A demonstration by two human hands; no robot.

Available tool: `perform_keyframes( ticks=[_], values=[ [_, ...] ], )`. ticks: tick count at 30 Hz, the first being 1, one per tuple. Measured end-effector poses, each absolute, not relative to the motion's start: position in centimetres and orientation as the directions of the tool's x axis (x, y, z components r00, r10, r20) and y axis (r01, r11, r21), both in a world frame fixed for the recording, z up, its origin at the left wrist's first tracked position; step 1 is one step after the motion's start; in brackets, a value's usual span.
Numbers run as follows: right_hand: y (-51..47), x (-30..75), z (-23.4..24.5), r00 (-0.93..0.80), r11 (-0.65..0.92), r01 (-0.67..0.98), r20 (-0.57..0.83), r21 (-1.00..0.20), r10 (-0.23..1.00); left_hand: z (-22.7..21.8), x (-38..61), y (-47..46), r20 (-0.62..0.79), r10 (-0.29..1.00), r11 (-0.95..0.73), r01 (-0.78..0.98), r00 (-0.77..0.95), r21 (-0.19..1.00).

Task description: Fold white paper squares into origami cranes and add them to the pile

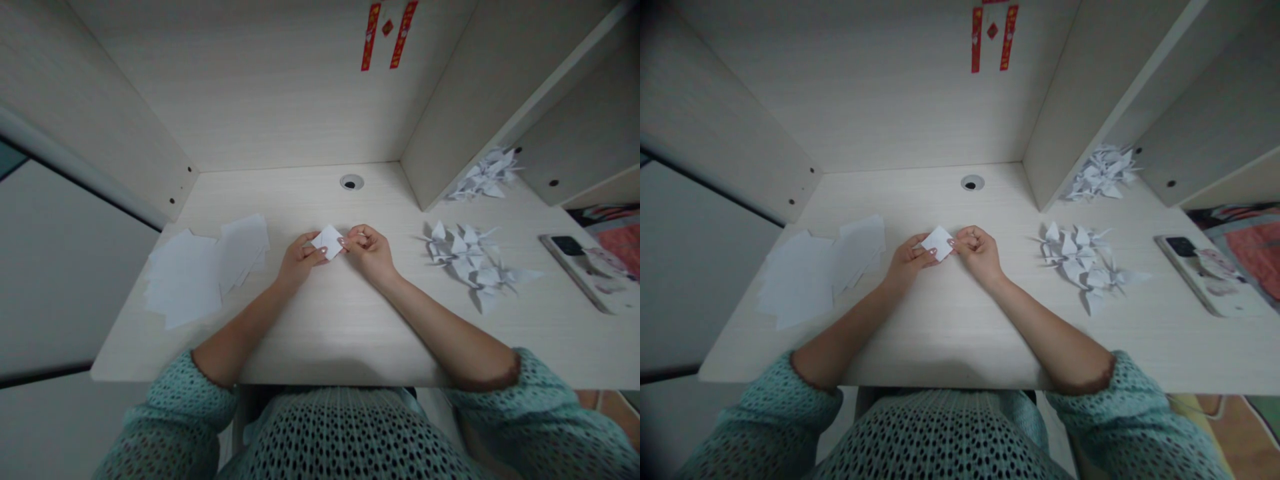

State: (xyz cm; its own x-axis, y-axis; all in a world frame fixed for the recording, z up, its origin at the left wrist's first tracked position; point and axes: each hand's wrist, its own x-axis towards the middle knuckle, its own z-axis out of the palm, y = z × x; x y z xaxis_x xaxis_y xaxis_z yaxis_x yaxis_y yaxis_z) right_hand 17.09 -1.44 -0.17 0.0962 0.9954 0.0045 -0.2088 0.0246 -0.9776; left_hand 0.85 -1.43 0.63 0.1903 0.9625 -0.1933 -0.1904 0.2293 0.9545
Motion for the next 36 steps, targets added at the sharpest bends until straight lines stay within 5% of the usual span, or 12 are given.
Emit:
perform_keyframes(
  ticks=[16,21,36],
  values=[
    [-1.7,16.9,-0.4,0.113,0.117,-0.081,0.107,-0.99,0.988,0.4,0.4,-1.3,0.093,0.996,-0.094,0.113,0.012,0.989],
    [-2.4,17.1,0.0,0.151,0.264,0.111,0.279,-0.958,0.948,1.2,0.2,-1.5,0.183,0.983,-0.174,0.24,-0.014,0.955],
    [-2.8,17.5,0.2,0.105,0.33,0.196,0.355,-0.923,0.929,1.5,0.0,-1.5,0.141,0.982,-0.155,0.106,0.128,0.982]
  ],
)
